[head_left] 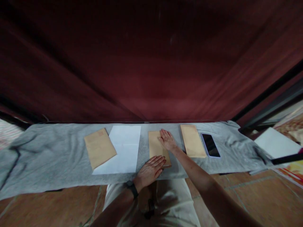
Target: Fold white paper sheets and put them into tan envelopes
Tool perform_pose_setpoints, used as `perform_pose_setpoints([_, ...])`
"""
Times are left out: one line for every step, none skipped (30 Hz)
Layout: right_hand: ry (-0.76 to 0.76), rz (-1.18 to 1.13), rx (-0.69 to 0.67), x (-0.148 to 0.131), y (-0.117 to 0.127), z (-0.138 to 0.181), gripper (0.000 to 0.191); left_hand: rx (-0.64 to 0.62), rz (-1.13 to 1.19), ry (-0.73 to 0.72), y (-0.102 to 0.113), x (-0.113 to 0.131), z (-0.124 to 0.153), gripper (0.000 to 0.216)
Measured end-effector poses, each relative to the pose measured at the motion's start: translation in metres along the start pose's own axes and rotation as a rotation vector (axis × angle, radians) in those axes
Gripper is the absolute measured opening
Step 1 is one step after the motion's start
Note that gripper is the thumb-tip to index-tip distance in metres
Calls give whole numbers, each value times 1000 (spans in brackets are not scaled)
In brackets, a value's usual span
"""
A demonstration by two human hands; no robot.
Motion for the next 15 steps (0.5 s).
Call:
perform_pose_setpoints([1, 3, 1, -1, 0, 3, 58, 9, 6, 0, 0, 0, 0, 48])
perform_pose_setpoints([9, 6, 2, -2, 1, 8, 58, 18, 12, 0, 0, 0, 0, 47])
perform_pose_setpoints([21, 7, 4, -5, 1, 14, 58, 26, 17, 1, 0, 0, 0, 47])
perform_pose_setpoints([37, 7, 5, -7, 2, 20, 58, 31, 21, 4, 0, -1, -1, 48])
perform_pose_setpoints([56, 4, 4, -10, 3, 28, 57, 31, 23, 7, -1, -1, -1, 48])
perform_pose_setpoints([78, -2, 0, -14, 3, 35, 57, 28, 25, 12, -1, -1, -1, 47])
perform_pose_setpoints([102, -11, -9, -17, 4, 43, 56, 27, 27, 16, -2, -2, -1, 47])
perform_pose_setpoints([127, -24, -21, -21, 5, 51, 56, 27, 31, 19, -3, -2, -1, 47])
perform_pose_setpoints([154, -41, -36, -25, 6, 59, 56, 30, 35, 21, -3, -2, -1, 46])
perform_pose_setpoints([178, -60, -51, -29, 7, 66, 56, 36, 39, 23, -3, -2, -1, 46])
perform_pose_setpoints([198, -82, -65, -33, 8, 73, 56, 42, 41, 26, -3, -3, -1, 45])
perform_pose_setpoints([213, -103, -76, -36, 10, 80, 55, 49, 42, 29, -3, -3, 0, 44])
perform_pose_setpoints([225, -125, -84, -38, 13, 86, 55, 56, 40, 31, -3, -2, 0, 43])
perform_pose_setpoints([235, -147, -91, -41, 15, 92, 55, 65, 37, 34, -2, -2, 1, 42])
perform_pose_setpoints([244, -169, -96, -43, 18, 98, 54, 75, 35, 38, 0, -2, 2, 41])
Point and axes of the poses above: each hand's wrist, its own z-axis away from the middle knuckle, its own y-axis out of the back of the hand, x = y × z, the point moved 8 cm from there along -z, towards the middle knuckle, and after that the axes turned 9 degrees about -z, right-handed, at the moved point
